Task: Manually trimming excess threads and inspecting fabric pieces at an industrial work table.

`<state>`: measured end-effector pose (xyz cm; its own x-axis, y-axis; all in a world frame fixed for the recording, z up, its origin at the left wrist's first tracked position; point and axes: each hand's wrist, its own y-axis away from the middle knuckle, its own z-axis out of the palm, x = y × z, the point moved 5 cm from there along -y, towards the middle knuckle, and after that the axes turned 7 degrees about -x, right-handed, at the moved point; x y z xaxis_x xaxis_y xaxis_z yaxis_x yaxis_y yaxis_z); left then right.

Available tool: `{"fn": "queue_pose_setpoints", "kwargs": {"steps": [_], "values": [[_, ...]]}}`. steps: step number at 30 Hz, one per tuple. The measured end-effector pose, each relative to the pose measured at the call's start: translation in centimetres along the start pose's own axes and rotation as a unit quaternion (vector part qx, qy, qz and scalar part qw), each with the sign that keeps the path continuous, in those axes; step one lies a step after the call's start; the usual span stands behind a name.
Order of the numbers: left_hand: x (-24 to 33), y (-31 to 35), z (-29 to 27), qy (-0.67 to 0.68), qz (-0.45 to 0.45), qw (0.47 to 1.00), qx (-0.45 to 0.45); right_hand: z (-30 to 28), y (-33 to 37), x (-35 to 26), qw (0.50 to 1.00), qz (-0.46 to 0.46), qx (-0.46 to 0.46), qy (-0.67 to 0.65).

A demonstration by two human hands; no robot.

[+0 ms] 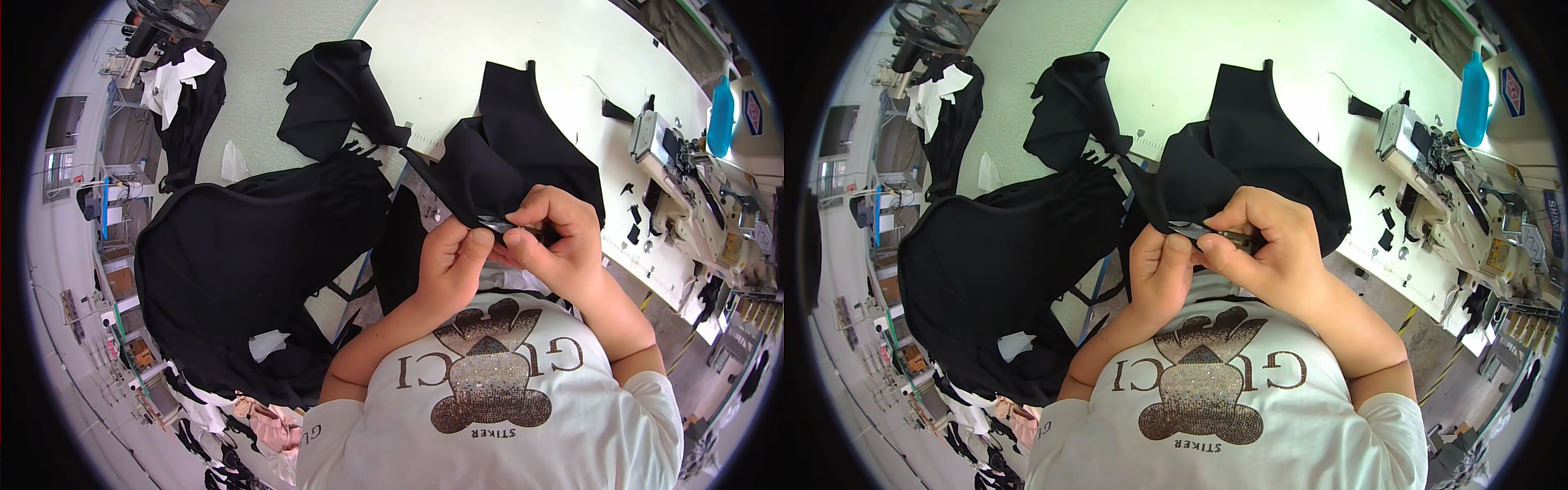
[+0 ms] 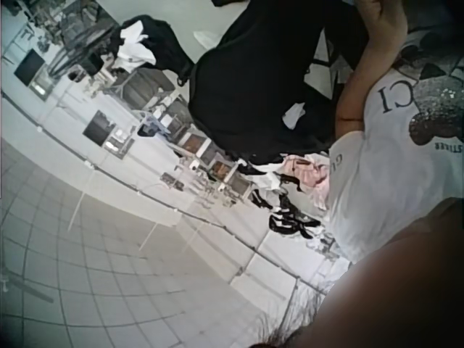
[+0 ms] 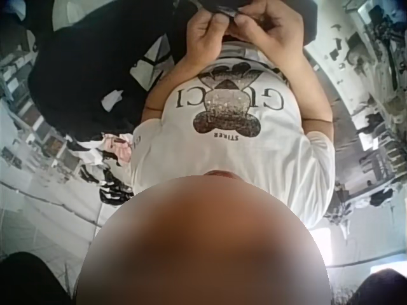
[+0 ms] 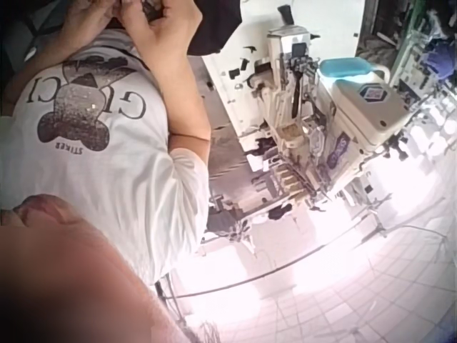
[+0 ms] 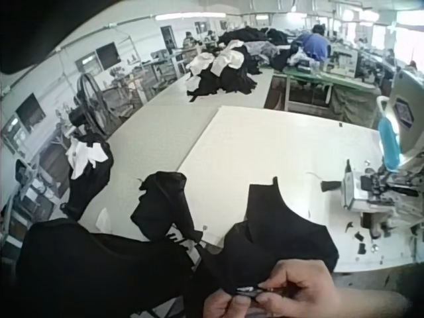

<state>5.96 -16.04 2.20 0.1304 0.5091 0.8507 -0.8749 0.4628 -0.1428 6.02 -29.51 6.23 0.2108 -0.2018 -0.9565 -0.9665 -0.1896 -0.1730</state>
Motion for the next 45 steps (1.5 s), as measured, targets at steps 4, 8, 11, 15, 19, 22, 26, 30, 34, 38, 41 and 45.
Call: {"fn": "queue_pose_setpoints", "kwargs": {"steps": [4,8,11,15,19,22,26,30,34,38,41,45], "values": [[-0.5,0.3,-0.5,-0.045,-0.01,0.999,0.006,0.0,-0.2,-0.5,0.998,-0.042,0.006,0.045],[-0.6,0.4,-0.6,-0.045,-0.001,0.999,0.016,0.0,-0.3,-0.6,0.998,-0.035,0.008,0.049],[-0.6,0.4,-0.7,-0.052,0.003,0.999,0.015,0.0,-0.2,-0.5,0.999,-0.035,0.008,0.041],[-0.3,0.3,-0.3,-0.026,-0.009,1.0,0.014,0.0,-0.1,-0.3,0.999,-0.031,0.006,0.028],[-0.1,0.2,-0.3,-0.036,0.0,0.999,0.011,0.0,-0.1,-0.4,0.999,-0.023,0.006,0.031],[-0.1,0.3,-0.3,-0.054,-0.007,0.998,0.009,0.0,-0.3,-0.7,0.998,-0.042,0.008,0.052],[-0.1,0.3,-0.5,-0.117,0.009,0.993,-0.004,0.0,-0.4,-0.9,0.997,-0.039,0.01,0.06],[0.0,0.2,-0.2,-0.092,0.003,0.996,0.003,-0.1,-0.3,-0.8,0.998,-0.038,0.013,0.047],[-0.3,0.3,-0.2,-0.089,-0.003,0.996,-0.007,-0.1,0.0,-0.6,0.999,-0.027,0.013,0.023],[0.1,0.1,0.3,-0.056,-0.024,0.998,-0.017,-0.2,0.2,-0.4,0.999,-0.024,0.018,0.015],[0.1,0.2,0.4,-0.035,-0.03,0.999,-0.021,-0.2,0.7,0.7,0.995,0.043,0.035,-0.084],[-0.2,0.3,-0.1,-0.078,-0.033,0.995,-0.047,-1.3,0.8,1.5,0.961,0.086,0.122,-0.231]]}}
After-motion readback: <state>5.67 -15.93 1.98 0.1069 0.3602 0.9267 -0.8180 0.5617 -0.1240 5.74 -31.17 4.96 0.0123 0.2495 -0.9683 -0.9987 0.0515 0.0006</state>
